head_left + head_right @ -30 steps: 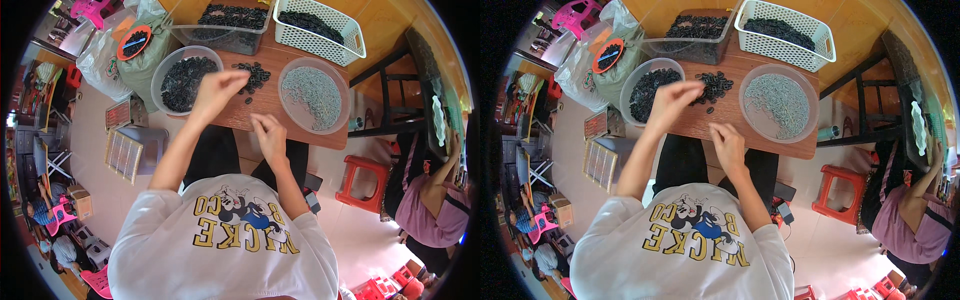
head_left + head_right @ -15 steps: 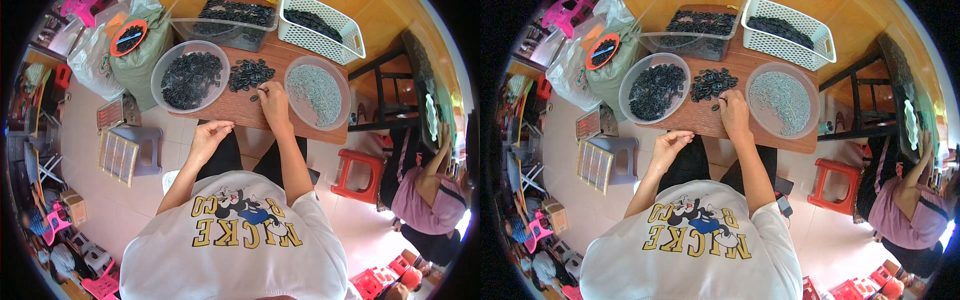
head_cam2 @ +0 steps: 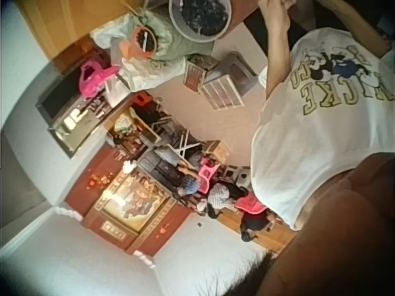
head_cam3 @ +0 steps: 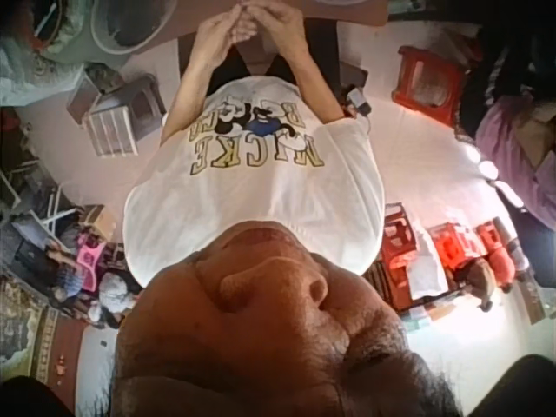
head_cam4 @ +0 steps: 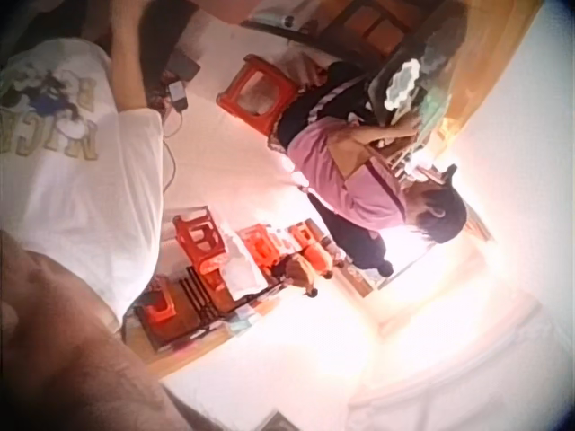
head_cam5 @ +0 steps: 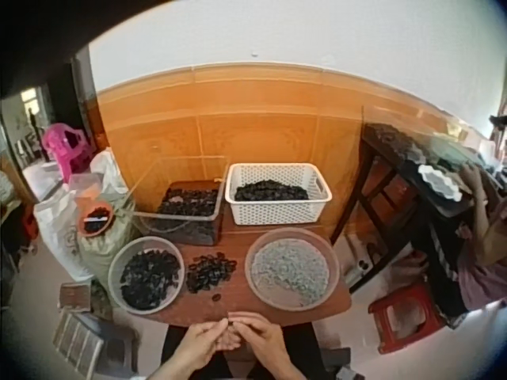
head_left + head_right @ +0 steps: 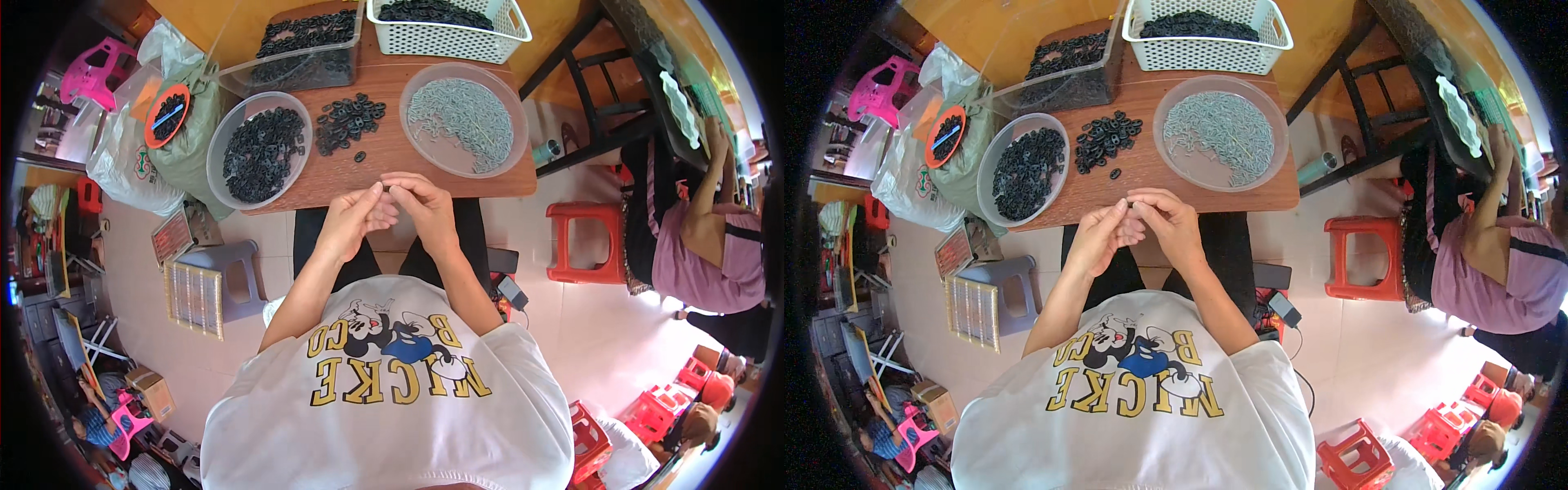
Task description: The person sits at a table and repeatedly picks up small black plastic components and light-blue fasteners, inserts the fasteners into the components, and places the assembled units into a white basket. The process is continuous and repetitive throughout the clip.
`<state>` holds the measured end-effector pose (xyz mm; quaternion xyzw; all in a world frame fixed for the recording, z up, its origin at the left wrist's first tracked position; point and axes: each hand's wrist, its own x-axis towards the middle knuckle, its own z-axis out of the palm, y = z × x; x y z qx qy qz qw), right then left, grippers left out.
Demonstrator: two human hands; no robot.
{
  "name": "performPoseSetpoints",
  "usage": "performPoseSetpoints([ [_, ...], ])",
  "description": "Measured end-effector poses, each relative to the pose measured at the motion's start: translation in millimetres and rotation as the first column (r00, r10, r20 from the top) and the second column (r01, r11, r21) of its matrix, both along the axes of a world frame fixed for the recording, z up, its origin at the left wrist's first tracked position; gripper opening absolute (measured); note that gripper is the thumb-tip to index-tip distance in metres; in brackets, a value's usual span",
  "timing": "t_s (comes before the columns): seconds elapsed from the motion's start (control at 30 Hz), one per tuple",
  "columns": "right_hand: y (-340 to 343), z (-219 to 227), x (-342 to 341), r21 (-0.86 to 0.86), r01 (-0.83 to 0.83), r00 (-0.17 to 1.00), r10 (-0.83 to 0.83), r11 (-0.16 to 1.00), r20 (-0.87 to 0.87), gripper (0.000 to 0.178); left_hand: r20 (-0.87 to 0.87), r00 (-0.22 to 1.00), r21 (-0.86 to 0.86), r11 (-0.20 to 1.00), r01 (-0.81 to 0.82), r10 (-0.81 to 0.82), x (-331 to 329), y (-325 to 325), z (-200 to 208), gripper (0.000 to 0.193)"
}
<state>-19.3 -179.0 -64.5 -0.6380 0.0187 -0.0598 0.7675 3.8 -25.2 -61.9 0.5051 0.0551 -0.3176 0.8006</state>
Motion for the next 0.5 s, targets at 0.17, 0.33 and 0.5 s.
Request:
performPoseSetpoints([
  [0.17, -20.3, 6.4, -11.7, -0.004, -0.128, 0.990, 0.128, 0.992, 0.062, 0.015, -0.339, 0.923, -0.384, 0.922, 0.043, -0.184, 0.2, -2.2, -5.3, 0.022],
  [0.33, -28.9, 6.7, -18.2, 0.193, -0.169, 0.985, 0.162, 0.967, 0.055, 0.016, -0.352, 0.899, -0.457, 0.886, 0.077, -0.260, -6.3, -10.5, -6.6, 0.012],
  [0.5, -36.9, 7.6, -24.5, 0.217, -0.018, 0.994, 0.041, 0.976, -0.103, 0.018, -0.094, 0.995, -0.091, 0.995, 0.038, -0.046, -5.7, -23.3, 6.9, 0.008],
])
